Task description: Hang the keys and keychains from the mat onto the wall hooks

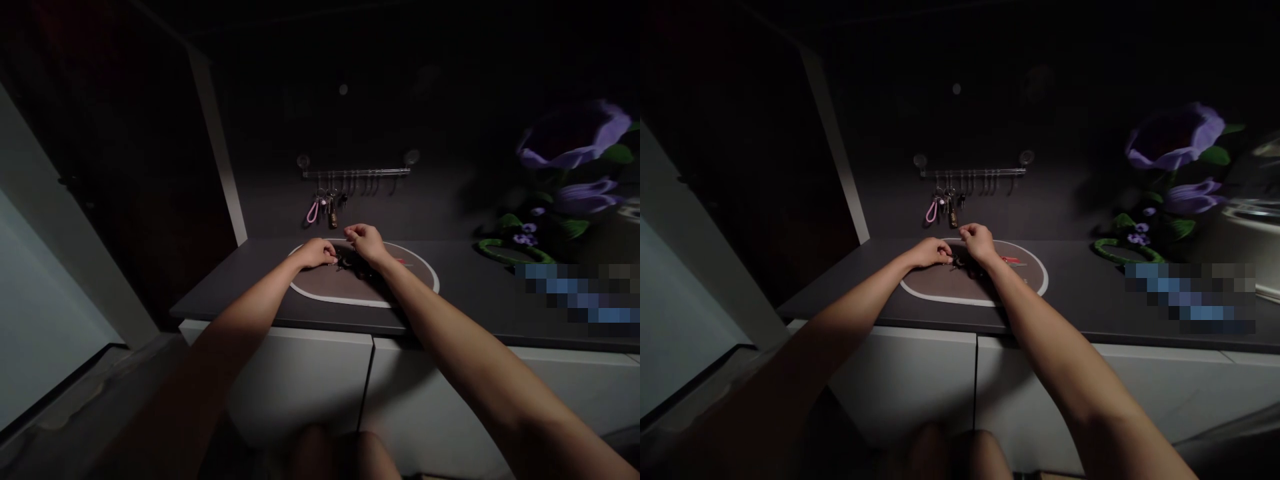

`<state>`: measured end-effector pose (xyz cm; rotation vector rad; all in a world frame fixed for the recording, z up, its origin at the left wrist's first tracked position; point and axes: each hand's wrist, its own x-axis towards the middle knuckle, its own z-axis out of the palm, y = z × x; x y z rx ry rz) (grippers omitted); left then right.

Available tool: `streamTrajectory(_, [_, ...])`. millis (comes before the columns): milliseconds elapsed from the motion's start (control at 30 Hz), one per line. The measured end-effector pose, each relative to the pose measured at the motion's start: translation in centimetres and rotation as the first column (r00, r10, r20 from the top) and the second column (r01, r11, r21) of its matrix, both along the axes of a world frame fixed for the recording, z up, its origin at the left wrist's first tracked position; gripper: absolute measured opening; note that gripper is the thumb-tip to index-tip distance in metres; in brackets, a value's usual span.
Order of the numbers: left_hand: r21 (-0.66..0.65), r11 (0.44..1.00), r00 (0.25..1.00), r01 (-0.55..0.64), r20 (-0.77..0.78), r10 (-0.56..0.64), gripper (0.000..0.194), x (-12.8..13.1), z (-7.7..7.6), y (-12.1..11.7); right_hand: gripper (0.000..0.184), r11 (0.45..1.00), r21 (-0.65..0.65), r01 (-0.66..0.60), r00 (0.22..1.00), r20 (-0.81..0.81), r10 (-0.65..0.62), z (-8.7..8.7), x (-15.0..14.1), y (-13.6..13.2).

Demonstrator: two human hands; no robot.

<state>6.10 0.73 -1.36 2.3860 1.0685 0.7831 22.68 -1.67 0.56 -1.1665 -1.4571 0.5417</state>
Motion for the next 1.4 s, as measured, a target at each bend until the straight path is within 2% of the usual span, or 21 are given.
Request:
streamTrajectory(167, [0.113, 0.994, 0.992, -0.009, -0.121, 0.023, 0.017, 0.0, 0.4, -0.2, 0.009, 0.995, 0.069, 0.072, 0.970, 0.228, -0.086, 0.4, -0.1, -0.8])
streamTrajectory(333, [0.176, 0.984, 0.971, 0.024, -0.240, 0.019, 0.022, -0.1, 1.0, -0.6, 0.017, 0.992, 0.075, 0.098, 0.891, 0.438, -0.121, 0.5, -0.3, -1.2])
streamTrajectory(433, [0.220, 0.975, 0.971, 0.005, -0.234, 0.048, 0.021, -0.1, 0.8, -0.4, 0.021, 0.992, 0.065, 0.106, 0.863, 0.489, -0.124, 0.4, -0.4, -1.2])
streamTrajectory(533, [0.198, 0.980, 0.991, -0.022, -0.124, 0.047, 0.018, 0.1, 0.6, -0.3, 0.021, 0.991, 0.056, 0.121, 0.864, 0.486, -0.132, 0.4, -0.3, -1.3])
streamTrajectory(633, [-0.039, 0.996, 0.991, -0.077, 0.111, 0.081, 0.018, 0.5, 0.6, -0.4, 0.021, 0.991, 0.045, 0.130, 0.874, 0.466, -0.136, 0.5, -0.3, -1.3])
streamTrajectory(700, [-0.207, 0.975, 0.952, -0.086, 0.272, 0.142, 0.017, 0.8, 0.8, -0.6, 0.020, 0.990, 0.038, 0.133, 0.885, 0.445, -0.136, 0.6, -0.3, -1.3])
streamTrajectory(767, [-0.293, 0.953, 0.905, -0.076, 0.382, 0.190, 0.016, 0.9, 1.0, -0.8, 0.020, 0.990, 0.038, 0.132, 0.900, 0.415, -0.136, 0.6, -0.3, -1.3])
streamTrajectory(1033, [-0.357, 0.934, 0.787, -0.007, 0.574, 0.225, 0.015, 1.0, 1.9, -1.1, 0.018, 0.998, 0.051, 0.036, 0.961, 0.273, -0.049, 0.3, -0.5, -0.9])
streamTrajectory(1233, [-0.358, 0.932, 0.759, 0.059, 0.622, 0.192, 0.012, 1.2, 2.1, -1.4, 0.018, 0.994, 0.106, -0.016, 0.957, 0.288, -0.015, 0.2, -0.8, -1.2])
streamTrajectory(1400, [-0.349, 0.930, 0.747, 0.120, 0.648, 0.147, 0.008, 1.2, 2.2, -1.5, 0.015, 0.990, 0.142, 0.014, 0.953, 0.297, -0.056, 0.3, -0.8, -1.6])
